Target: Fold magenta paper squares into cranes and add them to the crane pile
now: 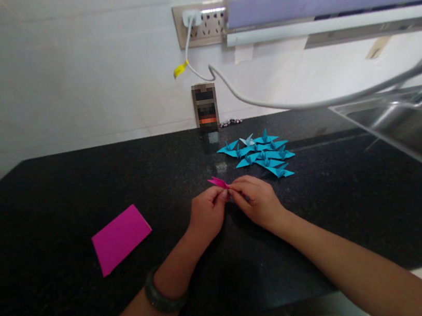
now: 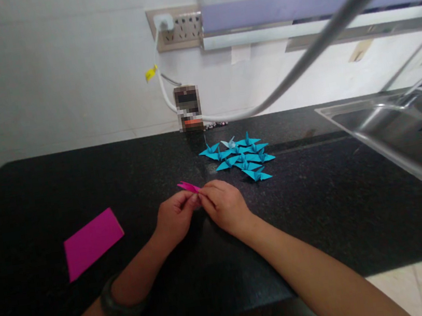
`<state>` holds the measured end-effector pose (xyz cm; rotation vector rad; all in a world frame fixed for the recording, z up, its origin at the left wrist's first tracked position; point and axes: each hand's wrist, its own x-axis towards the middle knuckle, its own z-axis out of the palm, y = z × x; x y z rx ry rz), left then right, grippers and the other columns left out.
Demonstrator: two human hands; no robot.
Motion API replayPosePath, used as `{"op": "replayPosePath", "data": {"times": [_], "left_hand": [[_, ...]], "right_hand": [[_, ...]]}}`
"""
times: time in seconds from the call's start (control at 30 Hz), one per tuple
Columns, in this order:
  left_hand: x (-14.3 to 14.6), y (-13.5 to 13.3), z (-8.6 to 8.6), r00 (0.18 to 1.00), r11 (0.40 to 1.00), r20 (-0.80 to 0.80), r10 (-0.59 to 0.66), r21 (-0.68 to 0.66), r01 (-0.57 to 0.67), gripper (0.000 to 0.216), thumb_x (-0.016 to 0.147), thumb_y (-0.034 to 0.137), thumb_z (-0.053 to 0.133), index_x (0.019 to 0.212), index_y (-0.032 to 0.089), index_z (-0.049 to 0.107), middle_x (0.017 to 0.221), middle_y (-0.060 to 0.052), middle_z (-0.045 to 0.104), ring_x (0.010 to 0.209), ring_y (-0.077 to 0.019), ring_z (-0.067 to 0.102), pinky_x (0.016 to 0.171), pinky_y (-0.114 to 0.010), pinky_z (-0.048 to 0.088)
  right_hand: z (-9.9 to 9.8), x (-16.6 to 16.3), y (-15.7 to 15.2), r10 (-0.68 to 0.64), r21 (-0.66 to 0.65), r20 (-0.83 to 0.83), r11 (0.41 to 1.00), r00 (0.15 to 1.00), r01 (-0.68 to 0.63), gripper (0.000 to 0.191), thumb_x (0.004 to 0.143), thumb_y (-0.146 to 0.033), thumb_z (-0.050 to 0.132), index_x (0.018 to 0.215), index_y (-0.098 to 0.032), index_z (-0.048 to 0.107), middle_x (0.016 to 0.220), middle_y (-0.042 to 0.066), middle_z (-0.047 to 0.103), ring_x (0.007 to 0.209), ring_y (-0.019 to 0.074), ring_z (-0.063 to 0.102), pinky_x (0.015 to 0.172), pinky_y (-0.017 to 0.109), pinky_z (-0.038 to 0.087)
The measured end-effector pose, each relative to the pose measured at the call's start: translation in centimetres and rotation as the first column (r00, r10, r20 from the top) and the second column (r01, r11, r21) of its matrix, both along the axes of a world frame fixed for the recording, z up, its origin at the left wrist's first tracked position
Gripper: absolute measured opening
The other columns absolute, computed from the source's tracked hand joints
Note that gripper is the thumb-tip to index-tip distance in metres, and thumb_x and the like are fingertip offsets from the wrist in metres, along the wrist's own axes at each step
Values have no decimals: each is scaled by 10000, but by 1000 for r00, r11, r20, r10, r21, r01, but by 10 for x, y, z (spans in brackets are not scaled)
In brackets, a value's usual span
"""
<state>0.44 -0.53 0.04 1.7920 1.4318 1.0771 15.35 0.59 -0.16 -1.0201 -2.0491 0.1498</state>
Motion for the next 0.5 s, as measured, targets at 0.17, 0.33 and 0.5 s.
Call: {"op": "replayPosePath", "data": {"times": [0.17,0.33,0.5], "left_hand": [[1,-1,1,999,1000,-54,-1,27,3,223,801,300,469,766,169,646,676,-8,650,607,-126,574,586,-220,421],[2,-1,1,999,1000,-46,16,20,-15,220,789,293,477,750,160,647,660,-11,646,581,-118,566,560,-211,415],[1,-1,2,997,999,-68,36,-16,-37,226,769,296,485,715,154,652,592,-2,627,527,-112,533,510,-209,389]], "right_hand": [[2,-1,0,-4,-16,-13,1000,1000,4,174,799,-175,483,803,-171,657,777,70,647,723,156,597,670,274,500],[1,-1,0,12,-33,-56,999,998,-14,168,796,-172,491,794,-170,659,766,69,652,719,154,604,673,271,498],[0,0,0,41,-65,-61,997,997,-45,177,799,-176,488,804,-182,665,774,66,646,718,156,602,664,276,495]]}}
